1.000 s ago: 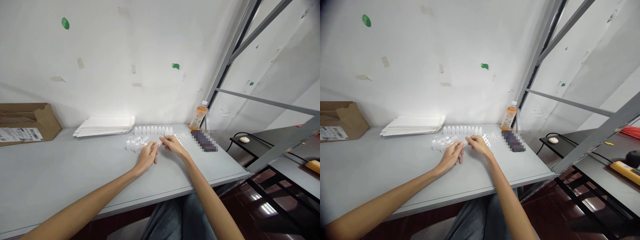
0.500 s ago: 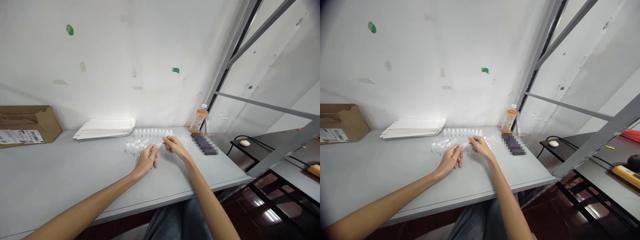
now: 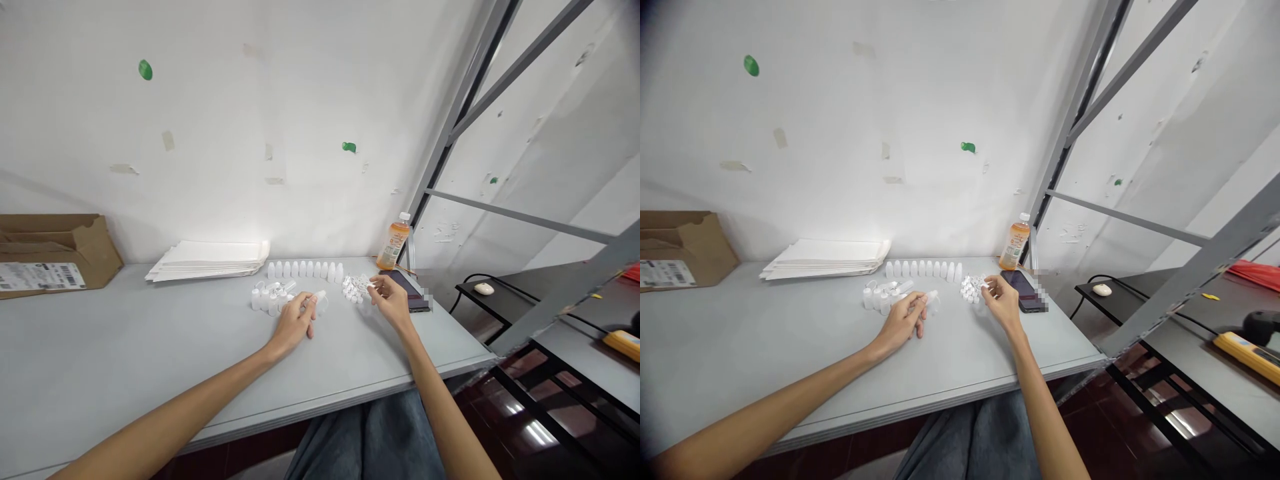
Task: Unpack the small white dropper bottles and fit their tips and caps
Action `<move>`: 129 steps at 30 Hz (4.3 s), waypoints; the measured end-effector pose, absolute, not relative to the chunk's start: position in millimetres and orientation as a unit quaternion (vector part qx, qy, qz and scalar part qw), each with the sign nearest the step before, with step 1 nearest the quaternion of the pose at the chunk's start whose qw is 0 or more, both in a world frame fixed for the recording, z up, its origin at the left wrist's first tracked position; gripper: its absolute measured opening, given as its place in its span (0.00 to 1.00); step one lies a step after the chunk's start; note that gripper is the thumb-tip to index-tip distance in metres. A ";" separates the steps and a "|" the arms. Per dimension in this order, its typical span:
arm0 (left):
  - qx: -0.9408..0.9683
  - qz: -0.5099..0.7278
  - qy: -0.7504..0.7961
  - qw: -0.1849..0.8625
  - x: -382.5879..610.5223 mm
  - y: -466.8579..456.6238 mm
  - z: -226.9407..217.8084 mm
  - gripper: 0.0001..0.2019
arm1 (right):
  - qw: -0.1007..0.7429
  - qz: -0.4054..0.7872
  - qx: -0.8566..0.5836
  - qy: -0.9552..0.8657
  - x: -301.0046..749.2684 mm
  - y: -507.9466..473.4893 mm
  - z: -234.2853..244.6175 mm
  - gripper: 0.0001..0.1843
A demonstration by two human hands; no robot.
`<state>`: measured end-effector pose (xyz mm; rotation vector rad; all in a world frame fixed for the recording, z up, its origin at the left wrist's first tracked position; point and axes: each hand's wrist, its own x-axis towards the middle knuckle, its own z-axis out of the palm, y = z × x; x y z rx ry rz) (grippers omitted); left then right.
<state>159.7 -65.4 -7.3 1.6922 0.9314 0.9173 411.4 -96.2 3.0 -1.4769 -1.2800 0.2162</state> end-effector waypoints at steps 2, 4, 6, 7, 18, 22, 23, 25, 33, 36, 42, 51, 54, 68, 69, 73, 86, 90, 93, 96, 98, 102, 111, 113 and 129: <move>0.694 0.375 0.383 0.481 159.6 -65.8 -6.6 0.18 | 0.499 0.059 -0.655 -0.565 418.3 -99.8 -3.9 0.11; 0.696 0.372 0.384 0.479 159.3 -66.0 -6.4 0.18 | 0.424 0.029 -0.692 -0.583 422.5 -100.8 -8.6 0.07; 0.698 0.369 0.383 0.479 158.9 -65.9 -6.7 0.18 | 0.347 0.009 -0.724 -0.596 423.7 -100.4 -11.0 0.06; 0.699 0.368 0.382 0.479 158.8 -65.7 -6.9 0.18 | 0.316 0.002 -0.734 -0.602 423.2 -100.1 -11.4 0.07; 0.699 0.368 0.381 0.480 158.4 -65.5 -7.6 0.19 | 0.295 0.018 -0.740 -0.604 420.8 -104.1 -8.9 0.21; 0.702 0.366 0.391 0.469 158.2 -65.9 -6.8 0.19 | 0.412 -0.073 -0.714 -0.561 410.0 -105.6 -0.1 0.16; 0.703 0.364 0.396 0.466 158.2 -65.9 -6.6 0.19 | 0.447 -0.094 -0.695 -0.556 403.4 -104.1 3.8 0.14; 0.703 0.359 0.405 0.461 158.2 -65.6 -6.6 0.19 | 0.481 -0.112 -0.662 -0.563 385.7 -97.6 12.0 0.11; 0.690 0.360 0.411 0.474 158.6 -61.2 -11.4 0.20 | 0.428 0.035 -0.582 -0.690 322.1 -63.9 9.4 0.16; 0.693 0.359 0.410 0.472 158.7 -60.6 -12.0 0.20 | 0.428 0.153 -0.557 -0.695 319.7 -67.1 0.5 0.18; 0.701 0.361 0.408 0.461 161.0 -59.3 -13.2 0.20 | 0.447 0.241 -0.556 -0.658 321.8 -71.6 1.4 0.22; 0.701 0.348 0.412 0.467 161.9 -56.1 -17.0 0.19 | 0.390 0.113 -0.599 -0.690 322.9 -69.2 -0.6 0.24; 0.701 0.351 0.404 0.472 161.7 -56.2 -16.7 0.18 | 0.394 0.079 -0.600 -0.692 323.2 -69.6 -1.6 0.26; 0.698 0.353 0.374 0.499 165.2 -60.6 -11.5 0.18 | 0.527 0.199 -0.565 -0.603 326.2 -63.1 -2.0 0.29; 0.697 0.352 0.374 0.500 165.8 -61.0 -11.0 0.18 | 0.529 0.181 -0.567 -0.604 327.0 -62.0 -3.2 0.29; 0.692 0.352 0.380 0.503 167.1 -62.0 -9.2 0.19 | 0.510 0.023 -0.561 -0.651 330.4 -57.4 -10.7 0.27; 0.665 0.394 0.346 0.532 166.5 -70.1 -6.1 0.19 | 0.457 -0.316 -0.549 -0.624 349.4 -54.9 -15.0 0.26; 0.664 0.414 0.355 0.512 161.9 -69.7 -6.3 0.19 | 0.473 -0.357 -0.554 -0.585 359.5 -58.1 -9.8 0.27; 0.672 0.409 0.358 0.502 162.8 -66.8 -9.1 0.19 | 0.455 -0.357 -0.545 -0.606 350.9 -58.0 -10.2 0.26; 0.684 0.391 0.362 0.499 163.1 -65.6 -11.6 0.19 | 0.444 -0.335 -0.566 -0.608 346.6 -57.7 -11.5 0.24; 0.690 0.378 0.368 0.495 162.2 -66.0 -12.0 0.20 | 0.444 -0.318 -0.579 -0.605 351.0 -58.4 -12.0 0.24; 0.702 0.359 0.371 0.490 160.8 -68.0 -10.6 0.20 | 0.460 -0.287 -0.602 -0.586 365.9 -60.0 -12.3 0.22; 0.708 0.347 0.372 0.489 160.8 -70.4 -6.8 0.20 | 0.448 -0.269 -0.675 -0.522 414.2 -60.3 -15.6 0.18; 0.715 0.345 0.369 0.483 160.4 -71.1 -5.6 0.20 | 0.414 -0.263 -0.723 -0.486 432.5 -61.3 -19.1 0.16; 0.737 0.335 0.371 0.455 158.9 -73.8 -1.6 0.18 | 0.352 -0.186 -0.754 -0.522 437.3 -68.1 -24.6 0.10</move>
